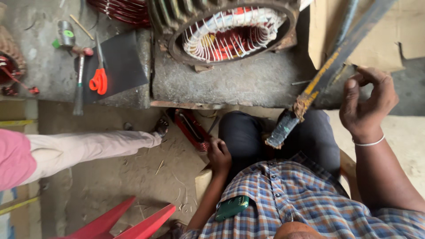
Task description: The person uses a metal pipe to repeatedly strike a flat metal bar held against the stator of an electric motor. The person briefly stops to adjust the motor windings with a screwdriver before resuming the striking action.
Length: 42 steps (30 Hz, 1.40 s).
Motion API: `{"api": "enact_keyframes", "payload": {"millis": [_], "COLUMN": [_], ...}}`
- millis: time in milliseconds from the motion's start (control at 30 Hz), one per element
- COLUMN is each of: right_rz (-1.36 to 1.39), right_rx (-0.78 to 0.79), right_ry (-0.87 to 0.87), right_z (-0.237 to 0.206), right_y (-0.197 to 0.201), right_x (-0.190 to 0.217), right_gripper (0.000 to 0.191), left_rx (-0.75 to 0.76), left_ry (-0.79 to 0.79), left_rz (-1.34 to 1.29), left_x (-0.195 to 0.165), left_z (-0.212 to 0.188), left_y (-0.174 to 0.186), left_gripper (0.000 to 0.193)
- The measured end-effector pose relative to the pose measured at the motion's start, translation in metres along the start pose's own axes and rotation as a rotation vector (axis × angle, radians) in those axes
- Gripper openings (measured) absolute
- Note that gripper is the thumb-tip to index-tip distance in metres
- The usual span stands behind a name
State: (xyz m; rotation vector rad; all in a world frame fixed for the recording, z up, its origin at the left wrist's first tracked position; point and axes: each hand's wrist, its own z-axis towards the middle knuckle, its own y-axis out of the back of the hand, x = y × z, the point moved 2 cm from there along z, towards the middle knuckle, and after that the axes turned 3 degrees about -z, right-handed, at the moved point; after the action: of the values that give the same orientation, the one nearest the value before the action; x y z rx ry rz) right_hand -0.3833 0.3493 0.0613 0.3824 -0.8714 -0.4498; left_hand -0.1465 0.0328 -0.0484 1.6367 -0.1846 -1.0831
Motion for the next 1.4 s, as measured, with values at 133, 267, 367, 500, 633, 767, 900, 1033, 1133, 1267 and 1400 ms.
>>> {"api": "enact_keyframes", "payload": {"millis": [133, 267, 367, 500, 633, 767, 900, 1033, 1133, 1267, 1400], "right_rz": [-0.136, -0.249, -0.247, -0.193, -0.165, -0.149, -0.149, -0.154, -0.173, -0.176, -0.178], "right_rx": [0.111, 0.23, 0.281, 0.298, 0.292, 0.282, 0.292, 0.288, 0.286, 0.28, 0.274], "right_ry": [0.062, 0.099, 0.079, 0.041, 0.036, 0.02, 0.022, 0.019, 0.024, 0.031, 0.036], "right_z": [0.016, 0.028, 0.03, 0.03, 0.029, 0.028, 0.028, 0.028, 0.029, 0.03, 0.029], "right_y": [-0.004, 0.0, 0.001, 0.002, 0.003, 0.003, 0.004, 0.005, 0.007, 0.01, 0.011], "right_x": [-0.001, -0.005, -0.011, -0.023, -0.029, -0.028, -0.025, -0.021, -0.017, -0.014, -0.013], "right_gripper": [0.028, 0.034, 0.034, 0.031, 0.029, 0.027, 0.027, 0.026, 0.026, 0.026, 0.025], "left_rx": [0.096, 0.167, 0.208, 0.163, 0.111, 0.129, 0.136, 0.134, 0.184, 0.207, 0.211], "left_ry": [-0.053, -0.1, -0.027, -0.046, -0.088, -0.076, -0.075, -0.07, 0.002, 0.022, 0.023], "left_rz": [0.098, 0.089, 0.125, 0.149, 0.186, 0.192, 0.17, 0.126, 0.148, 0.129, 0.139], "left_x": [-0.011, -0.022, -0.027, -0.035, -0.037, -0.033, -0.03, -0.031, -0.032, -0.032, -0.032], "left_z": [-0.025, -0.025, -0.016, -0.006, 0.0, 0.0, -0.004, -0.008, -0.01, -0.012, -0.014], "left_y": [0.004, -0.007, -0.016, -0.02, -0.018, -0.017, -0.013, -0.01, -0.008, -0.007, -0.007], "left_gripper": [0.044, 0.066, 0.069, 0.068, 0.067, 0.069, 0.068, 0.068, 0.068, 0.069, 0.069]}}
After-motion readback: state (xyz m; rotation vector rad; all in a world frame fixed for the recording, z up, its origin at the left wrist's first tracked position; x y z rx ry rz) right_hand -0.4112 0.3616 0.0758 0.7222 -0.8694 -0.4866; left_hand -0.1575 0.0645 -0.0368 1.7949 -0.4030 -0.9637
